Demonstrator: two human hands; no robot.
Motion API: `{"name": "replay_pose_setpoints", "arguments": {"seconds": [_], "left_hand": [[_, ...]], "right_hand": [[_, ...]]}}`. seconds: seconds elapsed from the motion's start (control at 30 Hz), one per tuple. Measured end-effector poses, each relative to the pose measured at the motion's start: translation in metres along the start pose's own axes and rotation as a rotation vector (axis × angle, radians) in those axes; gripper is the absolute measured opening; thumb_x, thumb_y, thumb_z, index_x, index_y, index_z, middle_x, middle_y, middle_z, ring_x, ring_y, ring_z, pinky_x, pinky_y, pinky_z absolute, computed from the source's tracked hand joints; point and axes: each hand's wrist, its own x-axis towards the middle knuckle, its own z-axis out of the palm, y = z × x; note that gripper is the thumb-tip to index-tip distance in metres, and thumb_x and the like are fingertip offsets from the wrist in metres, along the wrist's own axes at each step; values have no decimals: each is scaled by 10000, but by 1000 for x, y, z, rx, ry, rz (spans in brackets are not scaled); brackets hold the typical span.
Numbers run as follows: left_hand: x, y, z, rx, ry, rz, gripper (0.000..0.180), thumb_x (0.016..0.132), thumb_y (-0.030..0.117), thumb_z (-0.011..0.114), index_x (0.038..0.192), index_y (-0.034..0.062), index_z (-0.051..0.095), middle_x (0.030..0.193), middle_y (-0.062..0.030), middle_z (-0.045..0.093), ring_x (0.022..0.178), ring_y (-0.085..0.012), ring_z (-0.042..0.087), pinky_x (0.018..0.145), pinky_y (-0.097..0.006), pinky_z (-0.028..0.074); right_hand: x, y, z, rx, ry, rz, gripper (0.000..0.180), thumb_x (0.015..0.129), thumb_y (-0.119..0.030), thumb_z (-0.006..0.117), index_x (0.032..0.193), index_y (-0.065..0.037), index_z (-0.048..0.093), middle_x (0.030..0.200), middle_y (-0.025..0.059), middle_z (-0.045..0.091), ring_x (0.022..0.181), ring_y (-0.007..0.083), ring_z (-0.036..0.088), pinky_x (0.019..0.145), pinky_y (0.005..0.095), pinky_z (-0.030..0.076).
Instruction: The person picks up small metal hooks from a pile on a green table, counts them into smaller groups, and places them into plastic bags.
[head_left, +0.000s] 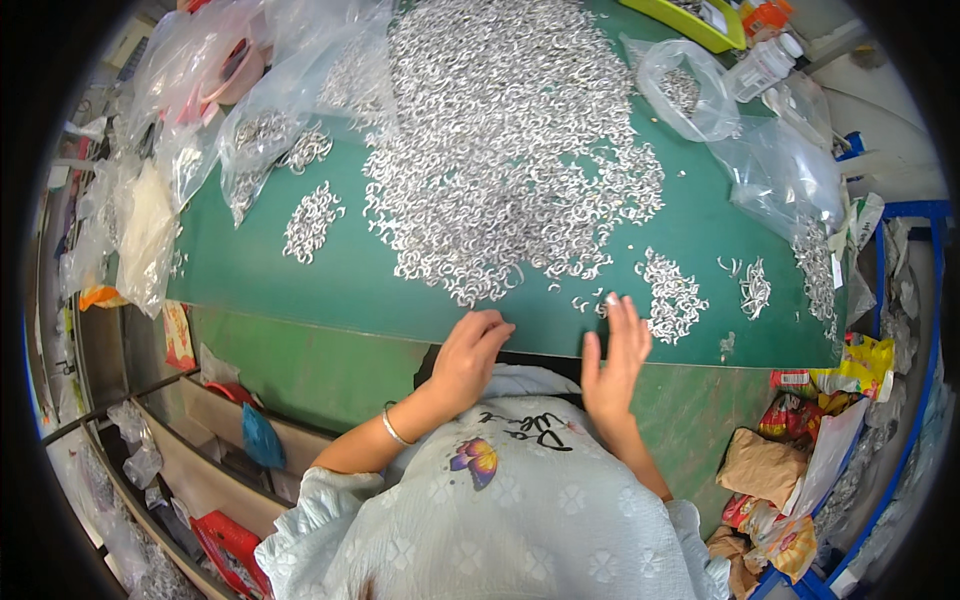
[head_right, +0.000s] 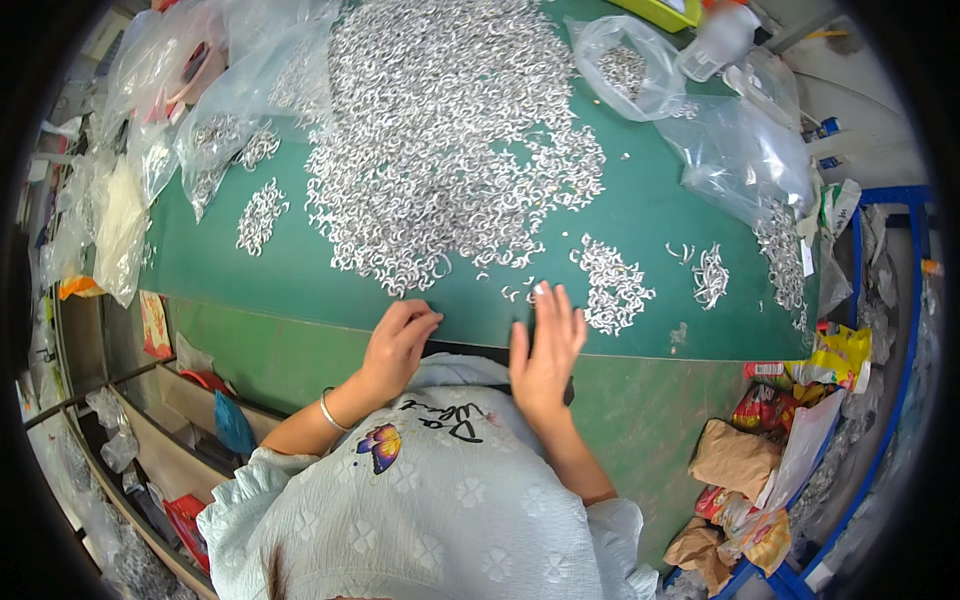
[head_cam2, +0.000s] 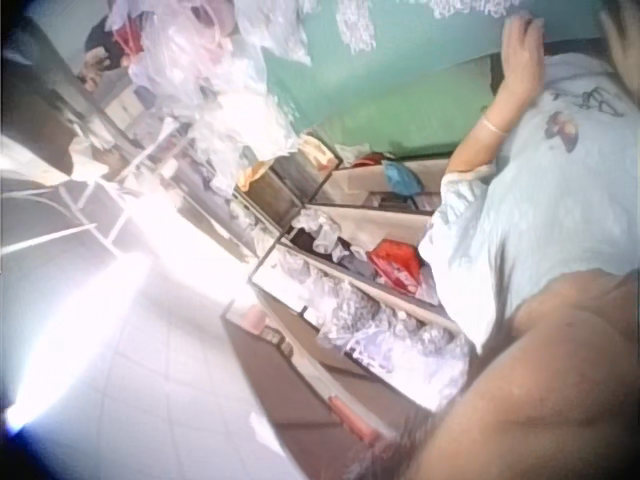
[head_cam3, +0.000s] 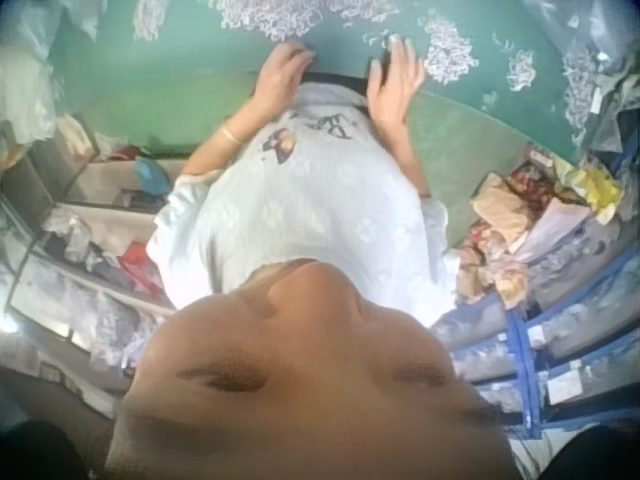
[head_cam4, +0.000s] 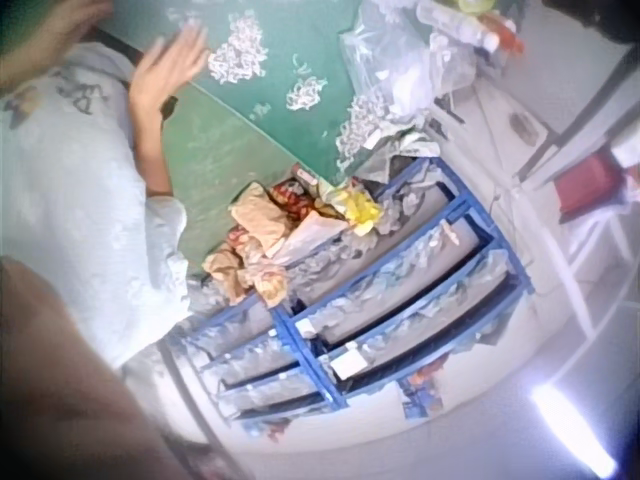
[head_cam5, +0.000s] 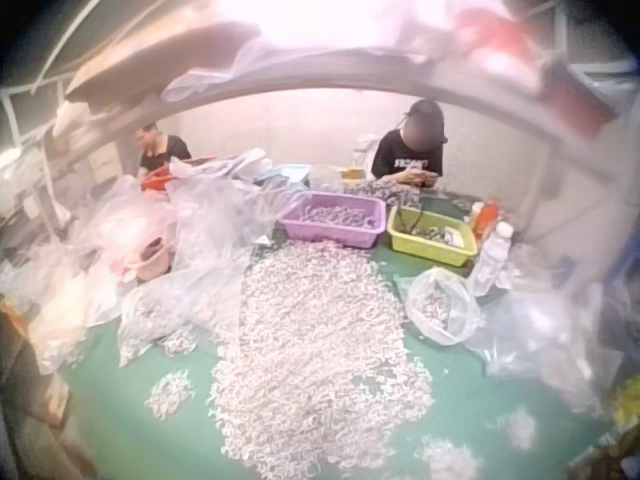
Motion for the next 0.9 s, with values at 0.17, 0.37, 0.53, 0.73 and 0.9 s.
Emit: {"name": "replay_pose_setpoints", "arguments": {"seconds": [0.17,0.37,0.53,0.73,0.9], "left_hand": [[11,7,12,-16,-12,36,221,753,-80,661,964,-15,641,955,-128,573,829,-288,583,713,-360,492],[13,5,11,20,-45,103,219,752,-89,642,966,-47,615,993,-159,578,848,-322,577,713,-380,490],[22,12,18,-5,-108,162,224,768,-70,640,988,-34,620,983,-150,571,865,-317,577,731,-378,488],[47,26,62,-50,-185,292,223,771,-40,598,994,-29,599,975,-148,548,867,-318,556,755,-385,476],[75,48,98,-80,-214,345,176,807,-23,596,983,-17,598,960,-139,544,846,-314,548,745,-383,472]], "right_hand": [[10,-19,19,258,-206,-31,615,940,-188,511,1431,76,249,1488,259,283,1407,419,219,1140,525,147],[38,-36,39,566,-211,-46,564,977,-237,467,1418,60,280,1498,229,277,1410,401,211,1139,480,182],[33,-25,20,767,-73,75,398,975,-180,472,1311,33,462,1358,204,485,1290,343,441,1068,394,339],[21,6,-25,775,426,252,310,1011,-161,387,1209,34,525,1174,146,591,1105,208,552,943,347,426],[10,43,-46,717,607,323,297,1001,-103,395,1233,39,514,1163,151,599,1058,197,575,901,329,445]]}}
